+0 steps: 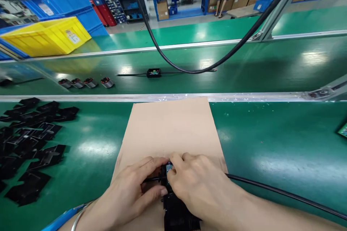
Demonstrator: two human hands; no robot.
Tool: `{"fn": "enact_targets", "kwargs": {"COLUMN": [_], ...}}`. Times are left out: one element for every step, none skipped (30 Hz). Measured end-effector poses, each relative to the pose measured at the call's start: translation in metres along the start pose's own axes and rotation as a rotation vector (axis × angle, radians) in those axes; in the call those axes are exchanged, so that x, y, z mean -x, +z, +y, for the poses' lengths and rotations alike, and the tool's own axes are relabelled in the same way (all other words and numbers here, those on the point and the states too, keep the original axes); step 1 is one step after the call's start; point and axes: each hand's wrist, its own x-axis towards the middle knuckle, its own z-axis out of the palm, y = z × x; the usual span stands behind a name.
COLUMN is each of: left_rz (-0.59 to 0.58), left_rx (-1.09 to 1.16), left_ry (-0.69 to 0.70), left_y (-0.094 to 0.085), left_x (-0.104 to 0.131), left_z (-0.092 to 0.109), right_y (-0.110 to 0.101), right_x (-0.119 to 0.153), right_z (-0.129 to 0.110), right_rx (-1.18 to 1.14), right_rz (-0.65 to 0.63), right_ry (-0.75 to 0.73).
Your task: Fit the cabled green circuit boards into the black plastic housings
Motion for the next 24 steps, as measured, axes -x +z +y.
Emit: {"fn": "enact_targets", "kwargs": {"left_rz": [0.004, 0.004, 0.005, 0.005, 0.005, 0.003, 0.0, -0.004, -0.01, -0.018, -0.024, -0.03, -0.036, -0.043, -0.051, -0.058, -0.064, -0.068, -0.07, -0.073, -0.075, -0.076, -0.075, -0.072], "left_rx": [0.001, 0.0, -0.003, -0.01, -0.018, -0.026, -0.035, -0.044, -0.054, -0.065, -0.078, -0.096, -0.116, -0.137, -0.157, -0.174, -0.187, -0.198, -0.206, -0.212, -0.213, -0.21, -0.2, -0.183], "left_ry": [0.004, 0.006, 0.003, 0.001, -0.003, -0.004, -0.005, -0.003, 0.001, 0.006, 0.009, 0.01, 0.007, 0.004, -0.001, -0.004, -0.008, -0.011, -0.015, -0.018, -0.021, -0.023, -0.021, -0.017], "left_y": [0.0, 0.0001, 0.0002, 0.0002, 0.0002, 0.0, -0.0003, -0.0006, -0.001, -0.0014, -0.0018, -0.0021, -0.0023, -0.0024, -0.0024, -0.0022, -0.0018, -0.0012, -0.0004, 0.0004, 0.0013, 0.002, 0.0024, 0.0022], "left_x": [0.0, 0.0, 0.0, -0.0001, -0.0003, -0.0004, -0.0004, -0.0003, -0.0001, 0.0001, 0.0004, 0.0006, 0.0007, 0.0008, 0.0008, 0.0008, 0.0008, 0.0009, 0.001, 0.0013, 0.0017, 0.002, 0.0023, 0.0026], "left_z": [-0.0001, -0.0001, 0.0, 0.0003, 0.0008, 0.0014, 0.002, 0.0027, 0.0033, 0.0038, 0.0042, 0.0046, 0.0048, 0.0051, 0.0052, 0.0054, 0.0054, 0.0054, 0.0053, 0.0052, 0.0049, 0.0046, 0.0042, 0.0038], "right_y": [-0.0004, -0.0003, 0.0001, 0.0008, 0.0017, 0.0028, 0.0039, 0.0049, 0.0059, 0.0066, 0.0072, 0.0074, 0.0074, 0.0072, 0.0068, 0.0064, 0.0059, 0.0057, 0.0056, 0.0057, 0.0061, 0.0065, 0.007, 0.0074], "right_x": [-0.001, -0.0019, -0.0026, -0.0031, -0.0034, -0.0034, -0.0033, -0.003, -0.0026, -0.0021, -0.0016, -0.001, -0.0004, 0.0001, 0.0007, 0.0013, 0.0018, 0.0022, 0.0026, 0.0028, 0.0029, 0.0029, 0.0029, 0.0028], "right_z": [-0.0004, -0.0005, -0.0004, -0.0001, 0.0003, 0.0008, 0.0014, 0.002, 0.0027, 0.0034, 0.0039, 0.0044, 0.0047, 0.0048, 0.0048, 0.0046, 0.0044, 0.0041, 0.0038, 0.0035, 0.0032, 0.003, 0.0028, 0.0028], "right_rx": [-0.004, -0.009, -0.017, -0.025, -0.034, -0.04, -0.045, -0.05, -0.052, -0.051, -0.046, -0.035, -0.023, -0.011, -0.001, 0.001, -0.001, -0.009, -0.021, -0.037, -0.055, -0.073, -0.088, -0.102], "right_rz": [0.001, 0.003, 0.006, 0.009, 0.01, 0.014, 0.02, 0.028, 0.036, 0.04, 0.042, 0.039, 0.029, 0.018, 0.009, 0.003, -0.003, -0.006, -0.006, -0.007, -0.011, -0.017, -0.022, -0.024], "right_ry": [0.008, 0.017, 0.026, 0.034, 0.038, 0.039, 0.037, 0.031, 0.026, 0.022, 0.021, 0.023, 0.026, 0.032, 0.039, 0.043, 0.051, 0.058, 0.067, 0.074, 0.077, 0.081, 0.087, 0.091]}}
